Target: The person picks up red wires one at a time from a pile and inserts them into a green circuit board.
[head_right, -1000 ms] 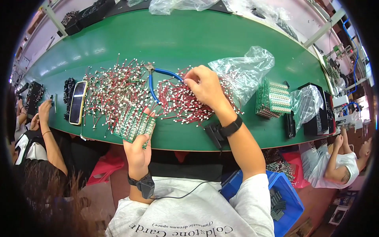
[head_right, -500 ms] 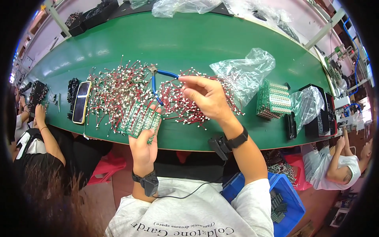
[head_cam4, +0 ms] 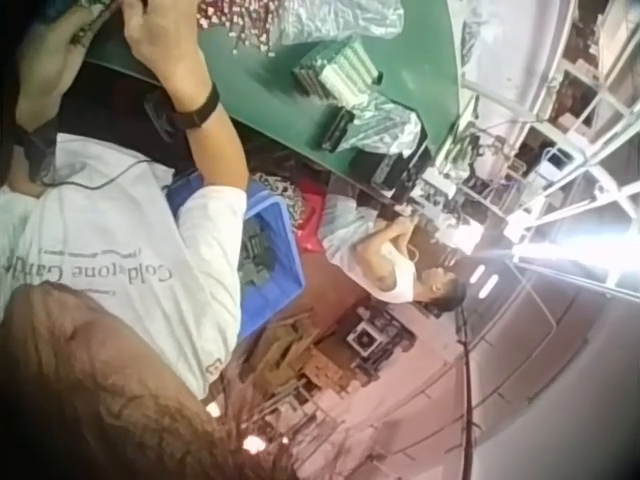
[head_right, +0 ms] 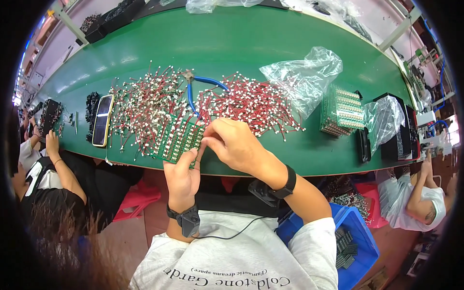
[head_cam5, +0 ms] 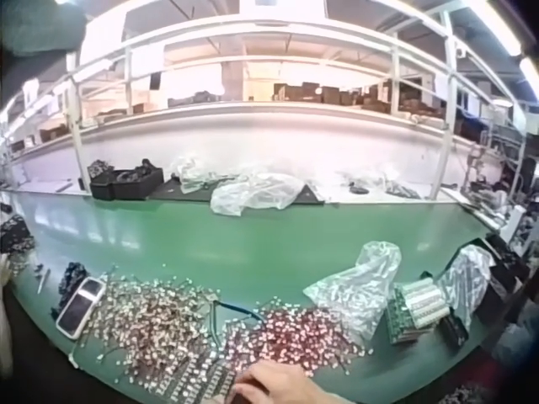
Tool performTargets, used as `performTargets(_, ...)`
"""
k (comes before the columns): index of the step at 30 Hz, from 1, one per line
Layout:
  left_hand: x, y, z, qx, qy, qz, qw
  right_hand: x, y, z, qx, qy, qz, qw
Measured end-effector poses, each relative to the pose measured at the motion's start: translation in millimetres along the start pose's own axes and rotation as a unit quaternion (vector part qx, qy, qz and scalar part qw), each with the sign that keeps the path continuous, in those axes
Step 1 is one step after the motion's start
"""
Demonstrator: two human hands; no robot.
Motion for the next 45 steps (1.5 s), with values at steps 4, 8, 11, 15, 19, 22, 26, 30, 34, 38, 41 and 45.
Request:
performTargets(4,-1,1,-5,0.017,0.023,-0.025,0.999,-2,0,-5,0.008,-0.026,-0.025,0.999)
performTargets(8,1,2,0,0.01,0.013,-0.019,1.0,-10,3,-9,-0.022,-0.082,-0.075,0.994)
performTargets(11,-1,1,-1,0.004,0.012,-0.028,1.0,-10,1,-9,0.002,-0.099,-0.104,0.99)
performTargets(15,-2,-1,-3,0.007,0.01,-0.04,0.999,-3,-1,-7,-0.016,-0.031,-0.017,0.999)
performTargets(19,1,0,3,0.006,-0.014,-0.05,0.999,0,0,-8,-0.026,0.026,0.006,0.999)
performTargets(22,3,2,2,0.005,-0.024,-0.045,0.999,4,1,-8,-0.051,0.046,0.019,0.997)
performTargets(26,4,2,1,0.0,-0.027,-0.044,0.999,-2,3,-11,-0.056,0.008,-0.009,0.998)
performTargets(30,5,4,1,-0.001,-0.021,-0.05,0.999,0,3,-14,-0.078,-0.021,0.002,0.997)
performTargets(34,3,6,0,-0.012,-0.073,-0.063,0.995,4,4,-13,-0.089,0.021,0.025,0.995)
performTargets(38,3,5,0,-0.014,-0.094,-0.069,0.993,6,2,-14,-0.085,0.019,0.032,0.996)
performTargets(41,6,6,1,-0.003,-0.1,-0.079,0.992,7,4,-13,-0.087,0.049,0.044,0.994)
performTargets(45,4,6,-1,0.006,-0.112,-0.083,0.99,10,6,-16,-0.09,0.113,0.088,0.986)
Point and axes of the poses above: each hand's wrist, its own y-axis away from the middle knuckle, its own z-axis out of the back of the hand, x = y × z, the point moved 6 cm from there along -y, towards the middle knuckle, and after that the axes turned 9 degrees about x, right-handed, at the moved point
